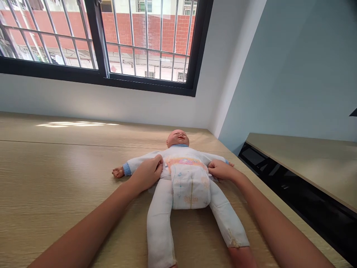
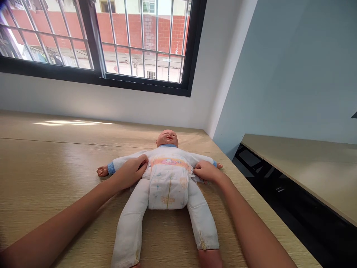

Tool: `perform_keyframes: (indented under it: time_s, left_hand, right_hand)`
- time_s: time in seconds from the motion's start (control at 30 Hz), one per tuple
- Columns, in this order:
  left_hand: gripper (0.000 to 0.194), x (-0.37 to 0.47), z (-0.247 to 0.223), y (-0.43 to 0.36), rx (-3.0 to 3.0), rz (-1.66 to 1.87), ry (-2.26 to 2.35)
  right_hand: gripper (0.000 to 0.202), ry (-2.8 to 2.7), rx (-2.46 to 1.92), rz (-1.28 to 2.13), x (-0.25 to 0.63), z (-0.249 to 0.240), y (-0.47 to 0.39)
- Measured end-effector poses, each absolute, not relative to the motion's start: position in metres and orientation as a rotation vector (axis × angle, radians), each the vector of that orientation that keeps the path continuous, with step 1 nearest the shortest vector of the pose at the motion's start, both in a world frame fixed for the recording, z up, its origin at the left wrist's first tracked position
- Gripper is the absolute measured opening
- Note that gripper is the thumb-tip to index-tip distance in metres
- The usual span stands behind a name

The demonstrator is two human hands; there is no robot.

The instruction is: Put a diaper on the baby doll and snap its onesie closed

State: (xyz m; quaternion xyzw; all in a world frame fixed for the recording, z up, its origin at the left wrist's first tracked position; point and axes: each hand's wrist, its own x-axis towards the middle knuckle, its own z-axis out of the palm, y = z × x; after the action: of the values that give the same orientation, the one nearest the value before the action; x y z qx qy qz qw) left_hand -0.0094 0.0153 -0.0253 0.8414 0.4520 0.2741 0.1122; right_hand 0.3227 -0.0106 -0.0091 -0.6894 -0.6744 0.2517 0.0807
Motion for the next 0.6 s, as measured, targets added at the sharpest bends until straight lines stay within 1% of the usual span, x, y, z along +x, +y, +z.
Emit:
perform_keyframes:
  time_s: [0.33,0.53,0.6]
  left_hand:
    - [0.014,-0.009,-0.025,0.016,2.472,0.799,1.338]
    - [0.013,-0.009,-0.023,0.015,2.447,0.828,1.333]
    - [0.014,-0.009,-0.023,0.015,2.436,0.834,1.331]
  right_hand:
    - [0.034,-1.991,-2.009,0.806,0.329,-0.020,-0.004]
    - [0.032,-2.085,-1.709,0.500,0.324,-0.034,0.006]
    - [0.030,-2.115,-1.626,0.460,0.320,-0.038,0.008]
